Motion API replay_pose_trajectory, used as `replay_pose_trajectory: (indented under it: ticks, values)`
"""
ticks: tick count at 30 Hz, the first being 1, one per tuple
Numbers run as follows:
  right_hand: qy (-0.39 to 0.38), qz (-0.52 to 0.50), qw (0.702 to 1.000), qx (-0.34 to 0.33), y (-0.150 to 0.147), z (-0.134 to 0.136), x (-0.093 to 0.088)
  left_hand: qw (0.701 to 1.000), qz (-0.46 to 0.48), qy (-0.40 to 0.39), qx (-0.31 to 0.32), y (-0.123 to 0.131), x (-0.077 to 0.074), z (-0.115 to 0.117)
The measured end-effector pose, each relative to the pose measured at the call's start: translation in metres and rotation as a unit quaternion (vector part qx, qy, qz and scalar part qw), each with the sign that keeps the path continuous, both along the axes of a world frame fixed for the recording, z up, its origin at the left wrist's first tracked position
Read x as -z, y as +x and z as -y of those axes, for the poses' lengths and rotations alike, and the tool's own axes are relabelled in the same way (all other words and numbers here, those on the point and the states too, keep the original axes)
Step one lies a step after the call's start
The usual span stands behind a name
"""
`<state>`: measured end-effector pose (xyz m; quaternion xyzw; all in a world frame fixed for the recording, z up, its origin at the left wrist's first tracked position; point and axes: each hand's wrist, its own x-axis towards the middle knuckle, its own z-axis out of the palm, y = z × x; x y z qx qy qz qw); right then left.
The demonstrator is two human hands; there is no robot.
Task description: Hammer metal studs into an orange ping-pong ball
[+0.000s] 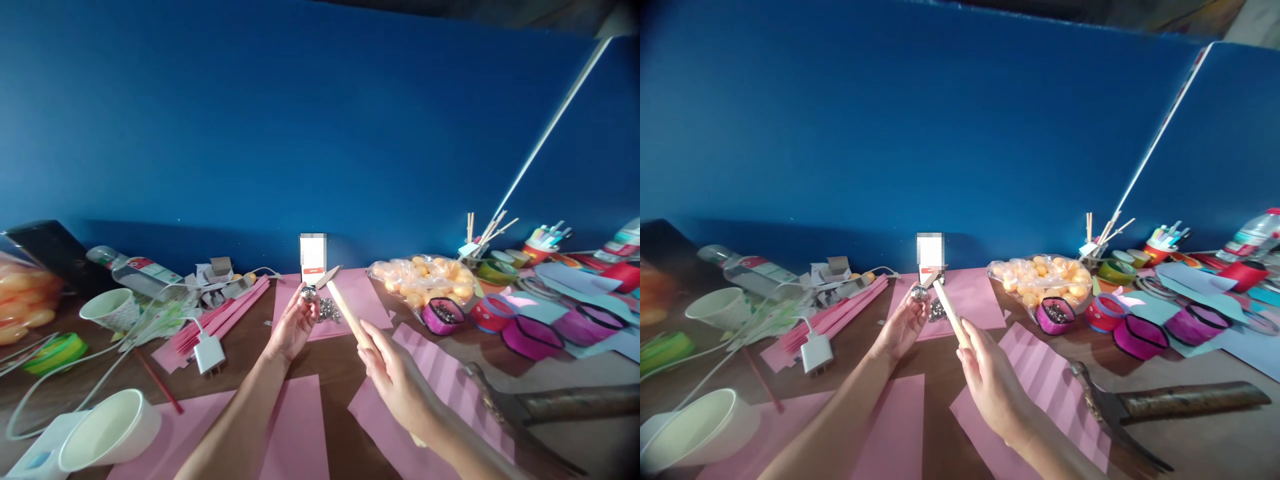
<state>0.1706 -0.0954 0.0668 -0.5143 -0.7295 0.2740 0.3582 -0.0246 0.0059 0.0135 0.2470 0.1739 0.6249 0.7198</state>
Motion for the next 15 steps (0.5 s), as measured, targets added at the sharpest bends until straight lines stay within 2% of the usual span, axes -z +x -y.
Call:
replay_pose_trajectory:
  ticks: [4,9,15]
  values:
    - [0.000,0.014,1.000,-0.018,-0.0008,-0.0002,0.0003,1.000,-0.003,-0.014,0.000,-0.0016,0.0014,-0.0020]
    - [0.002,0.007,1.000,-0.013,-0.0016,-0.0004,-0.0002,0.998,-0.002,-0.045,-0.034,-0.0038,0.0045,-0.0034]
    - [0.023,0.018,0.999,-0.025,-0.0039,-0.0022,0.0002,0.999,0.002,-0.039,0.002,-0.0024,0.0057,-0.0037]
